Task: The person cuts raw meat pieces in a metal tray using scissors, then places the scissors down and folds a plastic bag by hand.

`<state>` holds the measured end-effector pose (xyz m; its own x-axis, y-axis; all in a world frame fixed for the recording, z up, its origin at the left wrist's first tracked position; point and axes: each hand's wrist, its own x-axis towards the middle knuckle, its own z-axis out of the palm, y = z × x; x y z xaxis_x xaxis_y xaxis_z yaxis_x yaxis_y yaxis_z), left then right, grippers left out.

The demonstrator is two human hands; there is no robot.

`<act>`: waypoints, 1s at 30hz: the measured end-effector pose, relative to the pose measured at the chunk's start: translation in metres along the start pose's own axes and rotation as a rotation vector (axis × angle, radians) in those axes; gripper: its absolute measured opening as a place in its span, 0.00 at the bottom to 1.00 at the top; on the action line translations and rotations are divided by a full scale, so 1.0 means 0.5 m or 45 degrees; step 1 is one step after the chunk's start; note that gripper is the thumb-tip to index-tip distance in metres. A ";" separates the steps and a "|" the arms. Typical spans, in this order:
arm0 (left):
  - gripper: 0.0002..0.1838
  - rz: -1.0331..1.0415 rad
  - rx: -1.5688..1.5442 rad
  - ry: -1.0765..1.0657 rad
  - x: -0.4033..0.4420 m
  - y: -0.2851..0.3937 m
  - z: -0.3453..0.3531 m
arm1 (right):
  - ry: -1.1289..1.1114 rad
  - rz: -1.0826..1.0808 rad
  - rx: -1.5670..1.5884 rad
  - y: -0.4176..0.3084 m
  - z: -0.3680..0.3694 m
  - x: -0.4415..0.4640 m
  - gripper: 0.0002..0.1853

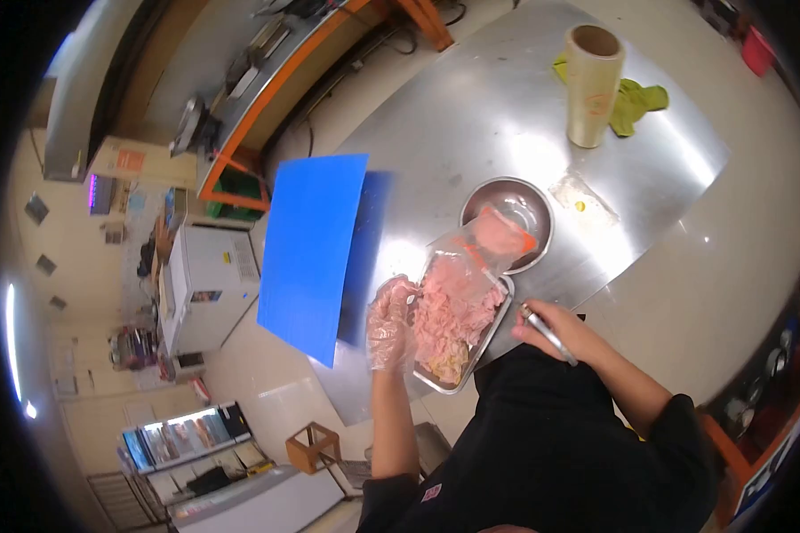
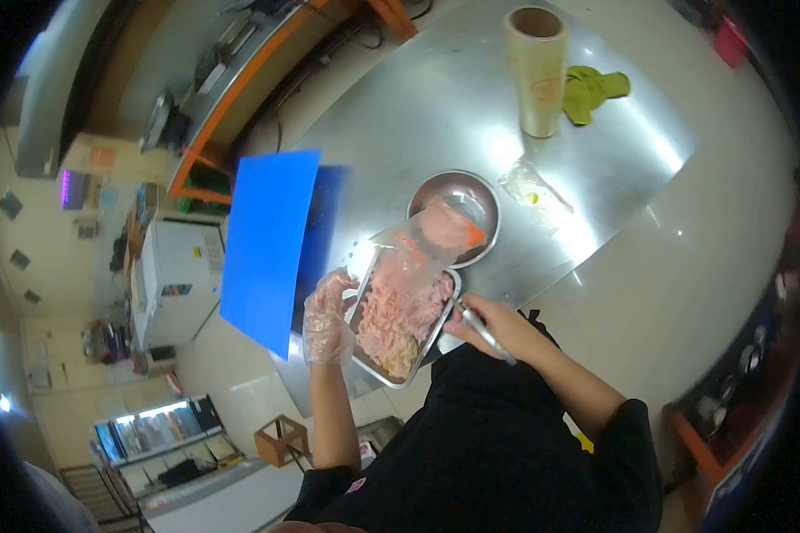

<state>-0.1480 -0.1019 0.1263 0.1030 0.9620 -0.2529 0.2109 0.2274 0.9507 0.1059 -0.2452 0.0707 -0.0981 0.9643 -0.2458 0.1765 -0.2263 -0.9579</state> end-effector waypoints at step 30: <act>0.08 -0.144 -0.205 0.576 -0.211 -0.068 -0.119 | -0.942 0.214 0.970 -0.055 0.357 0.118 0.22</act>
<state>-0.2237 -0.2019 0.1312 -0.3521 0.8909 -0.2870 0.0396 0.3205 0.9464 -0.0795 -0.2068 0.0563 -0.7429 0.6483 -0.1668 -0.3891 -0.6210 -0.6804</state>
